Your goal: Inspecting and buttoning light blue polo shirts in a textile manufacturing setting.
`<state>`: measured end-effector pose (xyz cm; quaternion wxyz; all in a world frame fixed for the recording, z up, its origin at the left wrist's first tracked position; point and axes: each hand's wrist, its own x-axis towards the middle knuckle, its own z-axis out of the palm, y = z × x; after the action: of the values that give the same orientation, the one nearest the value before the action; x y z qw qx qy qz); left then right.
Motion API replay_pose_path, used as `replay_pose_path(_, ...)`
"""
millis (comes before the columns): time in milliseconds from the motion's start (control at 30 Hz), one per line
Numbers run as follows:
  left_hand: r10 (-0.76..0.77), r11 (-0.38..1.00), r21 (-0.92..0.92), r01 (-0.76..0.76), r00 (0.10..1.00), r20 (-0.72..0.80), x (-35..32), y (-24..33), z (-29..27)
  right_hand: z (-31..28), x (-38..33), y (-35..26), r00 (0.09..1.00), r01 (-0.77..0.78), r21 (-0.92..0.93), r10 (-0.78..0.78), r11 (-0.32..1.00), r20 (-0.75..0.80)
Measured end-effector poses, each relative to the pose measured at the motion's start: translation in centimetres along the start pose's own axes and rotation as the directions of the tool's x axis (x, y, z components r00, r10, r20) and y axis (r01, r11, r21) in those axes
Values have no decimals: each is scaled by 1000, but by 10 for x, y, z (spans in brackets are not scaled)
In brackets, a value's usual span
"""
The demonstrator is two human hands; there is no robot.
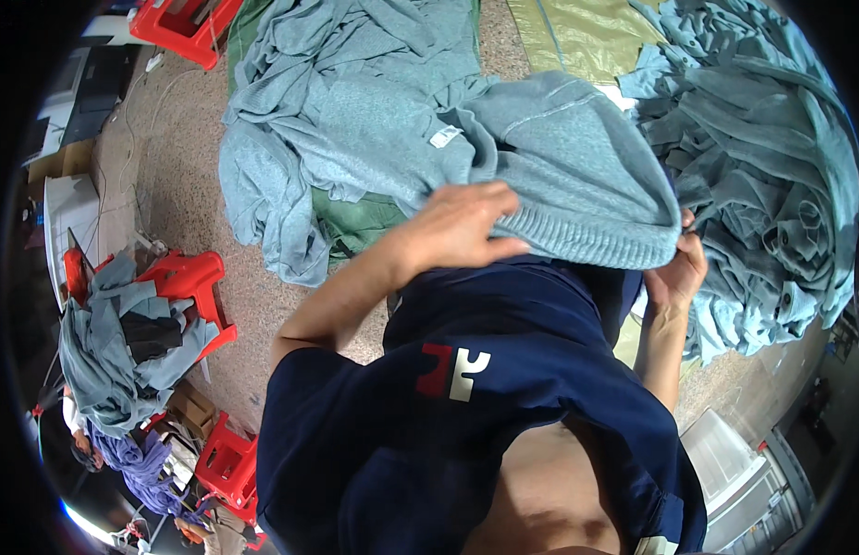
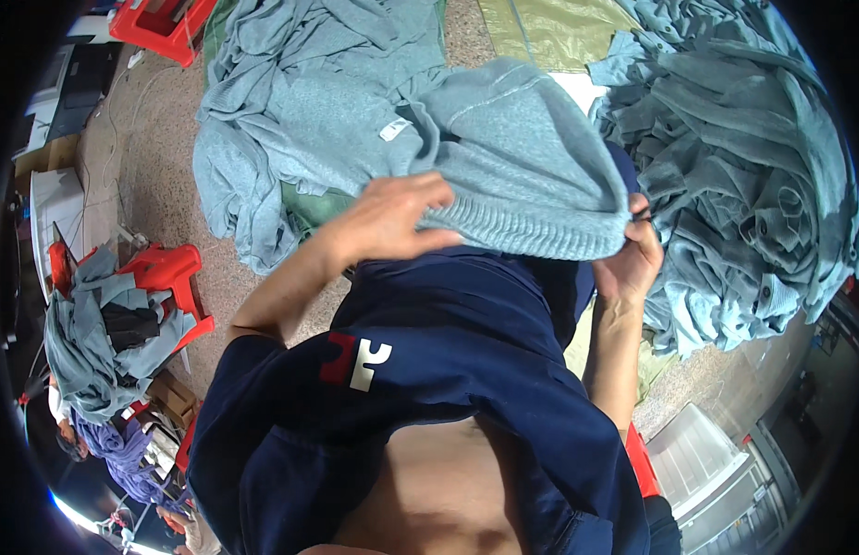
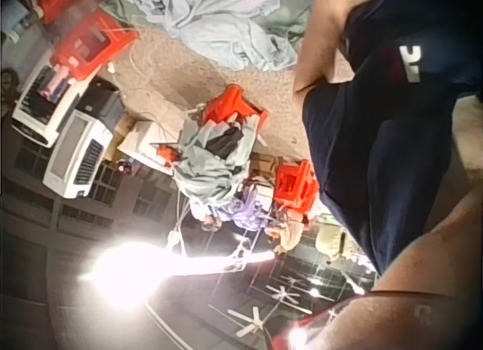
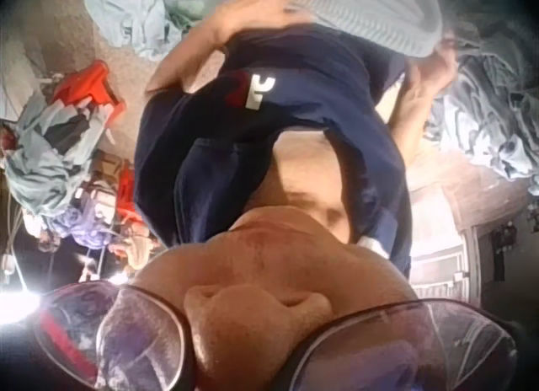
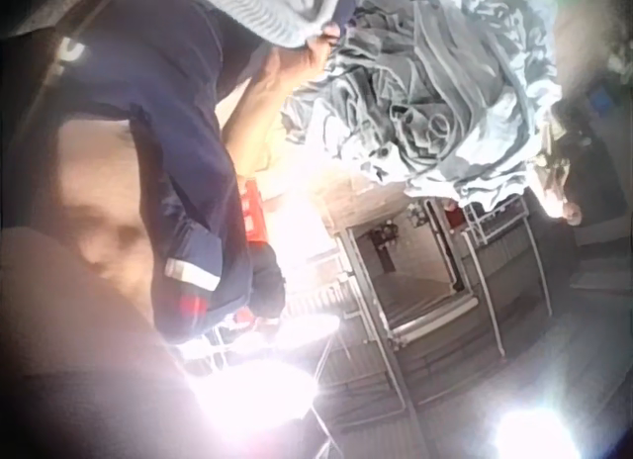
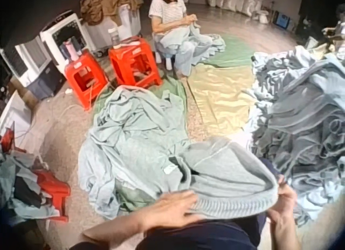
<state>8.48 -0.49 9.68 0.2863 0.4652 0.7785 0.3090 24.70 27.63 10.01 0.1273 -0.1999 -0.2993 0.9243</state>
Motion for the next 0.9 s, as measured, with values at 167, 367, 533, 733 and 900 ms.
replay_pose_path(167, -90, 961, 272, 59, 991, 102, -4, -33, -21, -25, -28, -35, 991, 134, 140, -137, 981, 12)
replay_pose_path(367, 193, 882, 447, -150, 980, -53, -10, -61, -16, -55, -73, -72, 920, 349, 45, -333, 936, -209)
replay_pose_path(533, -214, 973, 21, 231, 928, -304, 21, -74, -15, -71, -121, -81, 952, 295, -167, -304, 941, -25)
replay_pose_path(733, -289, 955, -231, 184, 740, -607, 76, -100, -16, -93, -202, -84, 897, 327, -340, -403, 882, -182)
replay_pose_path(900, -321, 927, -351, 135, 769, -553, 134, -107, -37, -139, -264, -61, 840, 91, -461, -317, 883, -441)
